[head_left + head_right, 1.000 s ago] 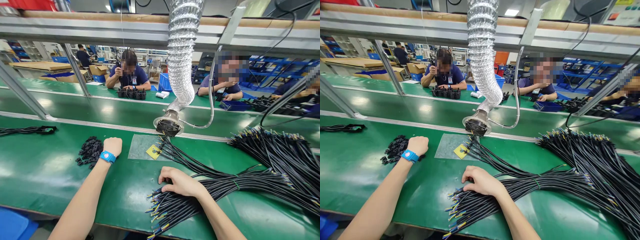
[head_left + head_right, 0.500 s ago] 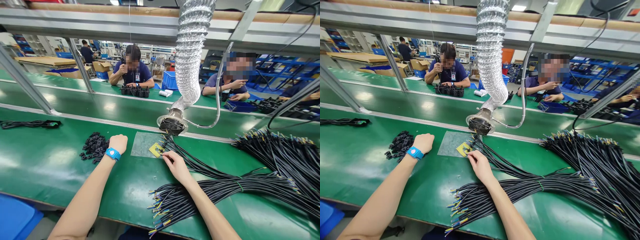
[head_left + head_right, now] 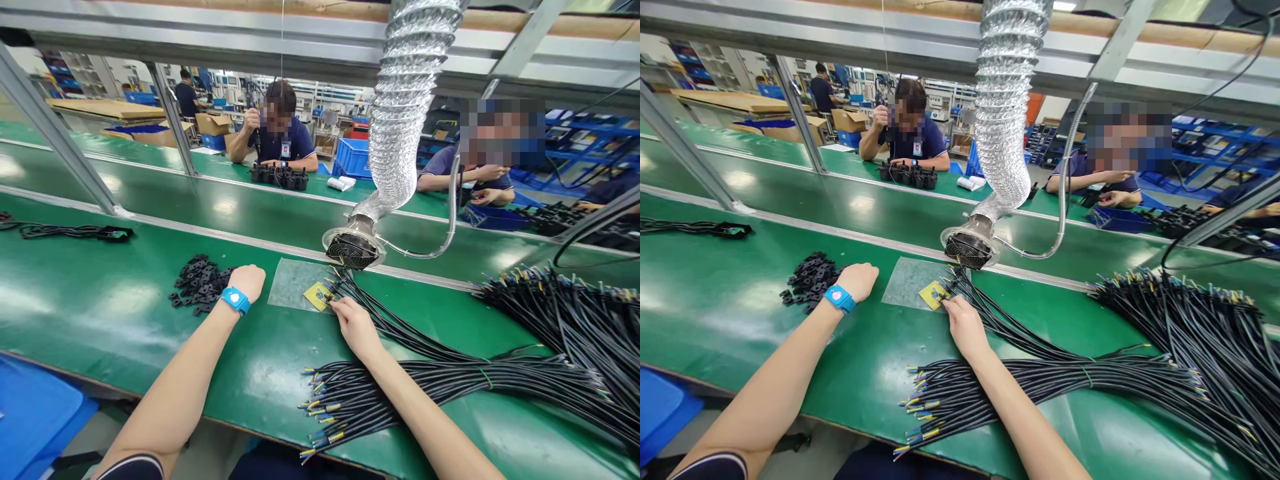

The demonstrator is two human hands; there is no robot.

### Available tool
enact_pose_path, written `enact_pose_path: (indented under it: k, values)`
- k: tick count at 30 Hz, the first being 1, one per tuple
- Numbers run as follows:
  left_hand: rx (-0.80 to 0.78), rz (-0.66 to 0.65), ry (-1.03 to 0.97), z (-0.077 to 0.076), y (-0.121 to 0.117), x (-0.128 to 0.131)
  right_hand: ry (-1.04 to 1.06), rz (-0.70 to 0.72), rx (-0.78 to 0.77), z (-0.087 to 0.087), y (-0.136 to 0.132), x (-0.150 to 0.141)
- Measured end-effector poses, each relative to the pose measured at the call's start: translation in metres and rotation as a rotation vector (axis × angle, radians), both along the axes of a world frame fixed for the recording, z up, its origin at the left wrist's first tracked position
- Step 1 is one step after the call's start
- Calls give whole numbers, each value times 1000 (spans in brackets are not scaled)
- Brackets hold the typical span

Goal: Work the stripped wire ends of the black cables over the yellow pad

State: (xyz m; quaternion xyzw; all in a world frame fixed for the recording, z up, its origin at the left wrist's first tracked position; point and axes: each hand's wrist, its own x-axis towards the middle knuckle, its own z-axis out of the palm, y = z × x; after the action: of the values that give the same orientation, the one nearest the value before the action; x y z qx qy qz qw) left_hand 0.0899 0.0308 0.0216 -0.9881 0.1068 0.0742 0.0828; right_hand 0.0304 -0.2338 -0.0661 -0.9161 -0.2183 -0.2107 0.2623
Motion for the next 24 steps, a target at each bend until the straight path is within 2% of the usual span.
enact_pose_path:
  k: [4, 11, 14, 16, 18, 21, 24]
  values:
    - [-24, -2, -5, -1, 1, 1, -39, -1, -106, 1, -1, 4]
    - [-93, -53, -29, -1, -2, 1, -147, 2, -495, 4, 2, 4]
    - [-122, -97, -38, -3, -4, 2, -131, 13, -538, 4, 2, 4]
    - [-166, -130, -46, -6, -6, 4, -89, -7, -485, 5, 2, 3]
    - [-297, -185, -46, -11, -9, 7, -43, -35, -379, 6, 0, 1]
    - [-643, -274, -15, -20, -16, 11, 22, -29, -127, 11, -1, -4]
    - [-1010, -283, 60, -30, -29, 11, 69, 18, 140, 18, -2, -8]
